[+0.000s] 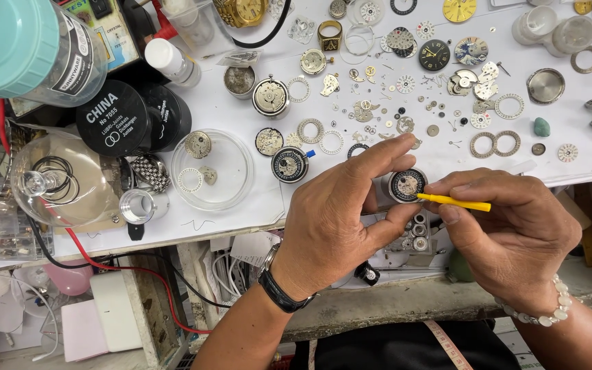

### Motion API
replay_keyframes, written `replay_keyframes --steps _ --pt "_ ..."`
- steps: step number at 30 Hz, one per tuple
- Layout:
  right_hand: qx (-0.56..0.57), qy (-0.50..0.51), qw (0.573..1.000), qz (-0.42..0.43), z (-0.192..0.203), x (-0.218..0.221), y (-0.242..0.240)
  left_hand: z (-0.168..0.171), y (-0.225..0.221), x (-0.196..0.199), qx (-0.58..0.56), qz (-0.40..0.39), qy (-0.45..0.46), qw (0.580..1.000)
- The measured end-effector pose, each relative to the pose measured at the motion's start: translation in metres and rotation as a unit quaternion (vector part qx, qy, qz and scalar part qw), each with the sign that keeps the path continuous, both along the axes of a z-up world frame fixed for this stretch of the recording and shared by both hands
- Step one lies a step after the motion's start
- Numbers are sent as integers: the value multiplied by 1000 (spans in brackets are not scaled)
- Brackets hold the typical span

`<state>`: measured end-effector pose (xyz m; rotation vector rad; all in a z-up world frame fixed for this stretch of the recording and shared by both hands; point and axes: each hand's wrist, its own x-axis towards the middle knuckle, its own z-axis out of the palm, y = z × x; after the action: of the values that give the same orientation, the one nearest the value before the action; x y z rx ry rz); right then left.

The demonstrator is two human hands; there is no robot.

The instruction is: Repairing or assembling a mechanical watch movement using precision tools like tweezers and a screwdriver.

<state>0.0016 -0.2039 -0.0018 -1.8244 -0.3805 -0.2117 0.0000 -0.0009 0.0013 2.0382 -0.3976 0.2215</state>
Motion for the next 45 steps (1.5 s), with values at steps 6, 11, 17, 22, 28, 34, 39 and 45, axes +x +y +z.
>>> replay_keyframes --steps 6,11,17,22,28,34,39,45 --pt "-6 -8 1000 -2 0 1 -1 -1 0 0 4 -3 1 1000" --pt "-4 -7 1000 -8 -2 0 -1 0 0 0 -1 -3 5 1000" --pt "-3 7 1000 -6 1 -1 0 -3 0 0 11 -5 2 1000" --pt "-1 5 1000 -7 0 -1 0 -2 0 0 10 -6 -1 1000" --pt "1 4 1000 -5 1 -1 1 -2 0 0 6 -5 -2 1000" --pt "4 6 1000 -8 -1 -2 -1 -1 -1 0 9 -2 3 1000" --pt "42 14 999 -32 4 -5 -15 3 -1 1 10 -1 8 1000" --pt "-141 131 966 -173 27 3 -95 1 -3 0 15 -6 -34 999"
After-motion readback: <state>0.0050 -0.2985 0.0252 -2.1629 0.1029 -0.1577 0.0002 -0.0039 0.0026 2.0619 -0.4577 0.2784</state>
